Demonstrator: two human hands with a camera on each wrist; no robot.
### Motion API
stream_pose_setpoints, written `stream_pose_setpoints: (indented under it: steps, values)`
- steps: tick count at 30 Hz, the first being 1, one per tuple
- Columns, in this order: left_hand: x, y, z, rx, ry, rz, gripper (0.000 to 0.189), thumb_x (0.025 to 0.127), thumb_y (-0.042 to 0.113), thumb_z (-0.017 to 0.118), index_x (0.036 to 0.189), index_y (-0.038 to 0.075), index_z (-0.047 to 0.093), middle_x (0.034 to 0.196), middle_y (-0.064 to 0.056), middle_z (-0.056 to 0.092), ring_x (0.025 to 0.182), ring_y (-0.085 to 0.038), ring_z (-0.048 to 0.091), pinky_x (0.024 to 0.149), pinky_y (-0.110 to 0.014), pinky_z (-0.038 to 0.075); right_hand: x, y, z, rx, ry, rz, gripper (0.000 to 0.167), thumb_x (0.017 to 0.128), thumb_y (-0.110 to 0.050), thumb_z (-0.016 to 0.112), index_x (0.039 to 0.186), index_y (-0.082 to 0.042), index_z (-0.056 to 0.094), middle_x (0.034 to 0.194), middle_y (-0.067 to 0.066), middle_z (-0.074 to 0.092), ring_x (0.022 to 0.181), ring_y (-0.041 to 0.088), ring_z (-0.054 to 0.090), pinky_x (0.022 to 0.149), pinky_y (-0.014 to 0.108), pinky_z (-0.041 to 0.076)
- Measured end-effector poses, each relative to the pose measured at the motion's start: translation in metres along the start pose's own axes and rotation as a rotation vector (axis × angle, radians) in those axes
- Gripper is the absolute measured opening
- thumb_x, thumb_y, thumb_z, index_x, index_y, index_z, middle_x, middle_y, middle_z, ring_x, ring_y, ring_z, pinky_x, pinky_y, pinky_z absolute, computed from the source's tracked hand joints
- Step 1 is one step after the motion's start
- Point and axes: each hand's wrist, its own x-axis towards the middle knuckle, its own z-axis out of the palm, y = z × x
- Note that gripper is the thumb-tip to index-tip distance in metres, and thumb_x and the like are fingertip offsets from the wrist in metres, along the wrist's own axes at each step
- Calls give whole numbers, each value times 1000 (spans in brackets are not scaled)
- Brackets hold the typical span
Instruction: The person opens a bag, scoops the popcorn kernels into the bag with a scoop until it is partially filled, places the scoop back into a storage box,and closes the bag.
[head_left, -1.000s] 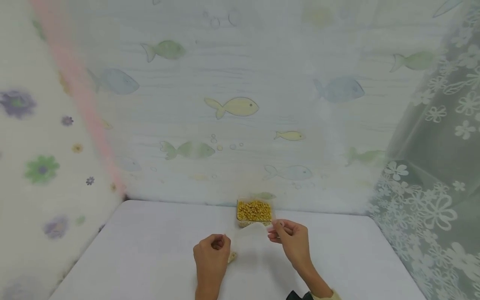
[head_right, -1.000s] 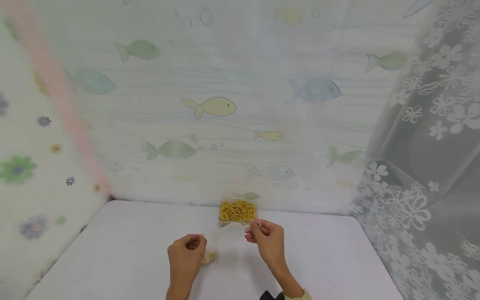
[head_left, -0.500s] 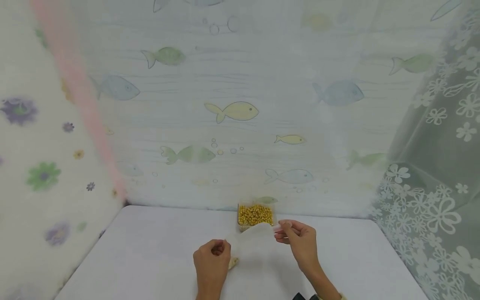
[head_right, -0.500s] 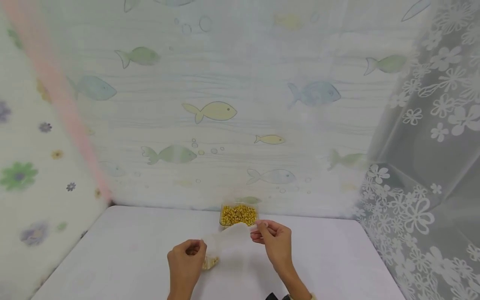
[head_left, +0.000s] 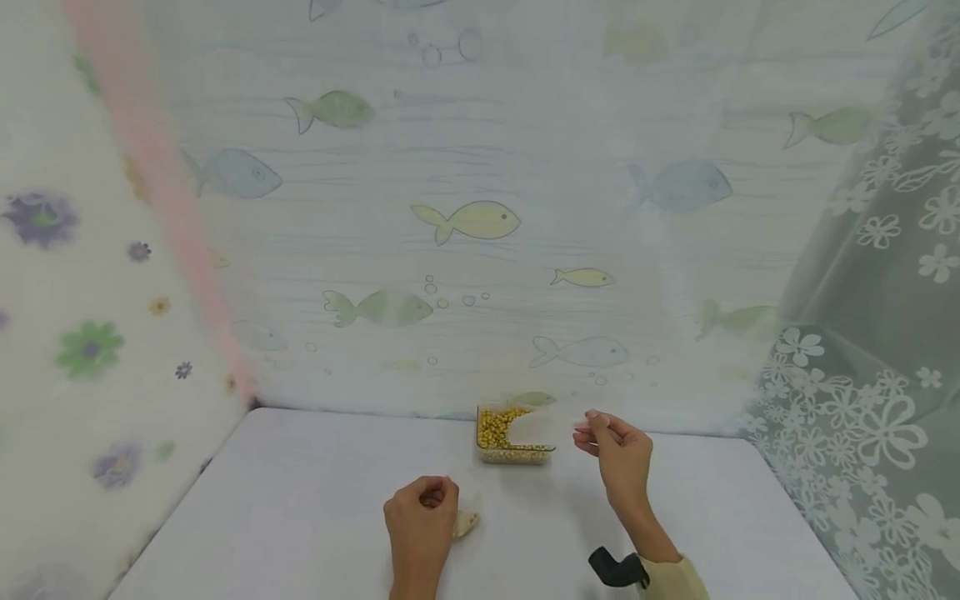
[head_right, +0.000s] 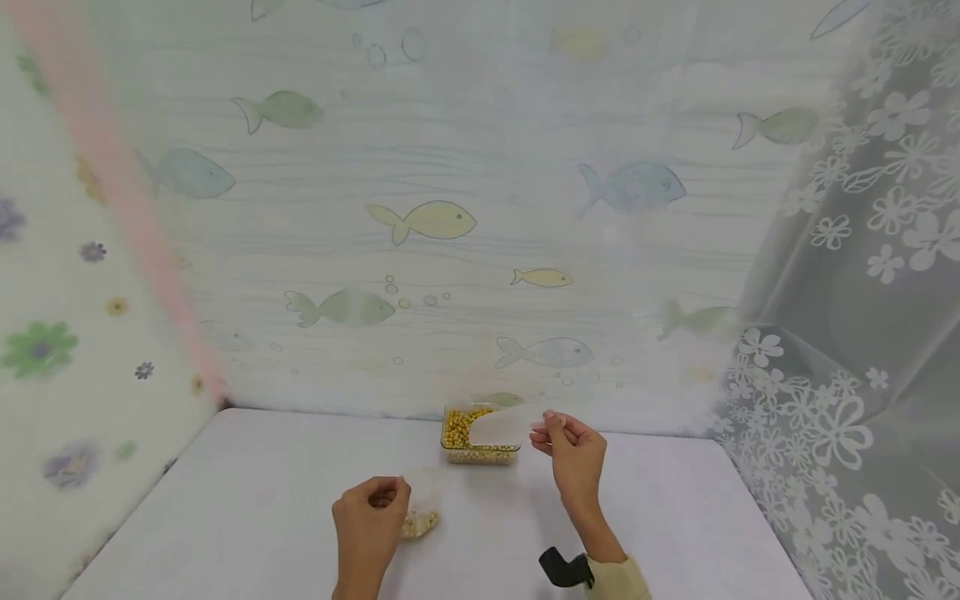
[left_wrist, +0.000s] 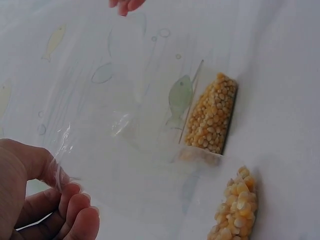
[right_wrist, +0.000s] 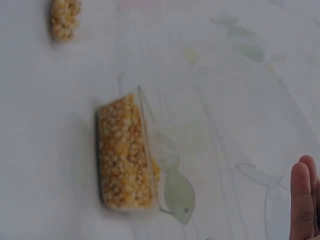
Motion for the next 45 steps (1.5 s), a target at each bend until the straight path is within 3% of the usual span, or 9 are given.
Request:
stream_pose_setpoints:
  steps: [8,12,15,18,27,31,39,45]
  values:
    - [-1,-1,2,-36,2,-4,11,79,-5,72,72,3,77,59,2,65,52,-5,57,52,-21,50,17,22,9,-91,13,-134,22,99,-3,62,105,17,69,85,28,73,65,9,73,64,26,60]
    - [-1,-2,1,-41,10,1,12,78,-5,73,71,4,77,58,2,66,52,-5,58,52,-21,51,19,32,16,-143,26,-203,18,97,-3,66,98,14,72,82,28,72,63,9,72,62,24,59]
    - [0,-3,-1,-43,13,11,11,79,-4,73,71,3,76,58,1,66,51,-5,58,52,-22,51,21,40,21,-158,28,-204,17,96,-4,68,95,12,73,80,26,72,62,9,71,61,23,59]
    - [0,-3,-1,-51,12,12,11,80,-4,73,71,3,76,58,1,66,51,-6,58,52,-22,52,22,49,24,-147,22,-144,19,96,-4,67,97,15,71,80,26,73,62,8,71,60,24,59]
    - [-5,-4,-2,-35,10,-25,11,80,-2,74,71,4,76,58,2,65,52,-6,58,53,-21,51,23,70,21,-62,2,197,33,99,-7,63,115,22,63,79,11,74,67,9,73,66,25,60]
    - [-6,-4,-3,-35,13,-26,11,80,-2,74,71,3,76,58,2,65,52,-6,59,53,-22,52,22,74,17,4,0,303,39,100,-10,62,124,22,57,80,7,75,70,8,73,70,23,60]
    - [-7,-5,-4,-44,15,-24,10,80,-3,73,72,2,76,58,1,66,51,-6,59,53,-22,52,20,76,11,162,13,443,44,102,-8,59,132,22,48,76,2,73,72,7,73,74,22,59]
    - [-5,-6,-2,-50,18,-1,10,80,-3,73,72,3,77,58,1,66,51,-6,59,53,-22,52,22,75,12,254,10,500,32,102,-8,59,124,14,53,74,1,73,72,6,73,75,21,59]
